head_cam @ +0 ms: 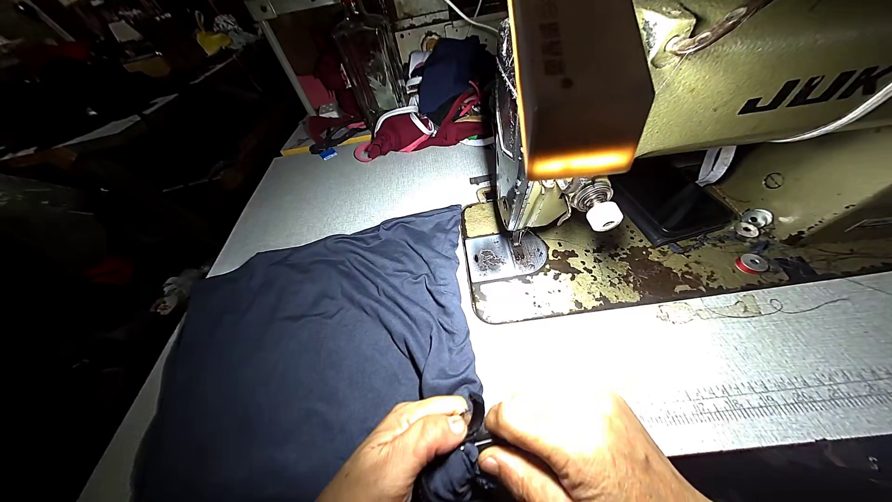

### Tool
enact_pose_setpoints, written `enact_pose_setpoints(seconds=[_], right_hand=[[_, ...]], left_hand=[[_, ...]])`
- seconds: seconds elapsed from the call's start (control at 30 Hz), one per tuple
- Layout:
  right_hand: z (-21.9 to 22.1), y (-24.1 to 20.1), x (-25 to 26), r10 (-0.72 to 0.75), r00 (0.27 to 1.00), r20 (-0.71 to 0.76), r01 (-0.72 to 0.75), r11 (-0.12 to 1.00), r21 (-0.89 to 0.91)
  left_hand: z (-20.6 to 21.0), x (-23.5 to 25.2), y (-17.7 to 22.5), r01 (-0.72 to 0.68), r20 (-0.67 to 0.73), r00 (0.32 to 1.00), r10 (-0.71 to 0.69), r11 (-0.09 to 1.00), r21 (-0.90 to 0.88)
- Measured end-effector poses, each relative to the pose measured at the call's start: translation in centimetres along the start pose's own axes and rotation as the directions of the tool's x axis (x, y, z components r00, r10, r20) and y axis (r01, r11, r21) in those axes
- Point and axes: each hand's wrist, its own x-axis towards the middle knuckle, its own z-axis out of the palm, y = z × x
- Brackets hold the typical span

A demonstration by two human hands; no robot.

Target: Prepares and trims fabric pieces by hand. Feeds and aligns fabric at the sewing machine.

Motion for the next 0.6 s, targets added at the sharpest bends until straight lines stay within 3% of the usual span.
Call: enact_pose_setpoints(seconds=[0.6], right_hand=[[-0.58, -0.33, -0.32, 0.145, 0.985, 0.093, -0.162, 0.962, 0.221]], left_hand=[[-0.08, 0.1, -0.42, -0.023, 0.028, 0.999, 0.024, 0.999, -0.026]])
